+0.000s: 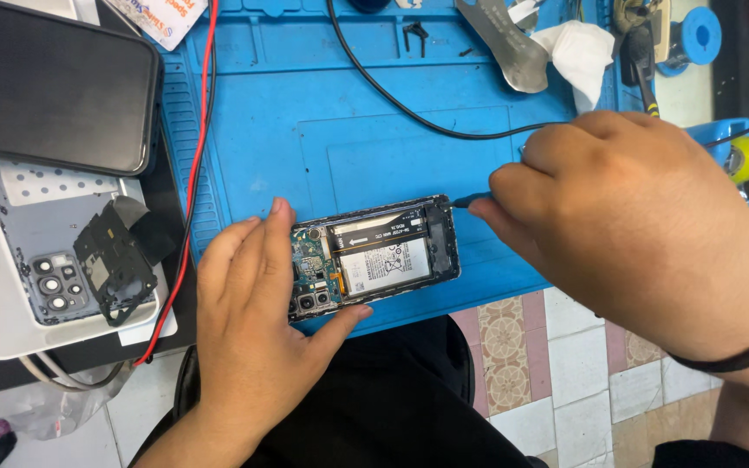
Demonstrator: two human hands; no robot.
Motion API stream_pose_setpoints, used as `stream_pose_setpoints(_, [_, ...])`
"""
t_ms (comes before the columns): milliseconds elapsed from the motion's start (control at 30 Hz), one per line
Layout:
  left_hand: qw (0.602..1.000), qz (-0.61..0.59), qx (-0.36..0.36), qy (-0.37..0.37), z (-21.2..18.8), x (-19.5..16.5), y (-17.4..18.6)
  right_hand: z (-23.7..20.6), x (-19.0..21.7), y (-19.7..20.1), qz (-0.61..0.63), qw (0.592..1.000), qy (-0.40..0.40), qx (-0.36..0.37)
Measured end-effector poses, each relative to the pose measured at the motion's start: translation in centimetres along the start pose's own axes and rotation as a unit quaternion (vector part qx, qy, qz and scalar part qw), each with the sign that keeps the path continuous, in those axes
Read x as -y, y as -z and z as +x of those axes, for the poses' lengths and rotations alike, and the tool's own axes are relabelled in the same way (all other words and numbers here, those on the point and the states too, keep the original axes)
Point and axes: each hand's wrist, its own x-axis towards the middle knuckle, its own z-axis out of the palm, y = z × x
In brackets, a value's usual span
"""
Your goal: The person places a smartphone on a blue work mat and uses a screwdriver to remove screws from the back cover. They then pry open the back cover and lift it off, exposing the internal components including the battery and circuit board. The person continues to use the screwdriver to remove additional screws from the internal frame.
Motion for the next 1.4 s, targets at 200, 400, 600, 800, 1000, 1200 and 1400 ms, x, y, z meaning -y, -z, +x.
stream_pose_setpoints(200, [1.000, 0.005, -0.005, -0.003, -0.2, -0.1, -0.2, 0.8, -0.7, 0.7, 0.054, 0.981, 0.126, -0.136])
stream_pose_setpoints(400, [0.999, 0.015, -0.010, -0.030, -0.1, -0.7, -0.2, 0.3, -1.2, 0.6, 0.108, 0.989, 0.088, -0.057])
stream_pose_setpoints(600, [0.999, 0.024, -0.004, -0.031, -0.2, -0.9, -0.2, 0.6, -1.3, 0.2, 0.103, 0.992, 0.053, -0.051])
stream_pose_setpoints(800, [0.999, 0.025, -0.009, -0.038, -0.3, -0.8, -0.3, 0.2, -0.9, -0.3, 0.085, 0.996, 0.021, 0.001])
stream_pose_setpoints(1000, [0.998, 0.045, -0.009, -0.037, -0.5, -0.7, -0.4, 0.1, -1.0, -0.3, 0.091, 0.995, -0.008, 0.035])
stream_pose_setpoints(1200, [0.998, 0.054, -0.005, -0.033, -0.6, -1.0, -0.5, -0.8, -1.0, -1.1, 0.109, 0.986, 0.055, -0.114])
stream_pose_setpoints(1400, [0.999, 0.031, 0.002, -0.023, -0.5, -1.2, -0.4, -2.0, -2.3, -1.7, 0.198, 0.971, 0.045, -0.125])
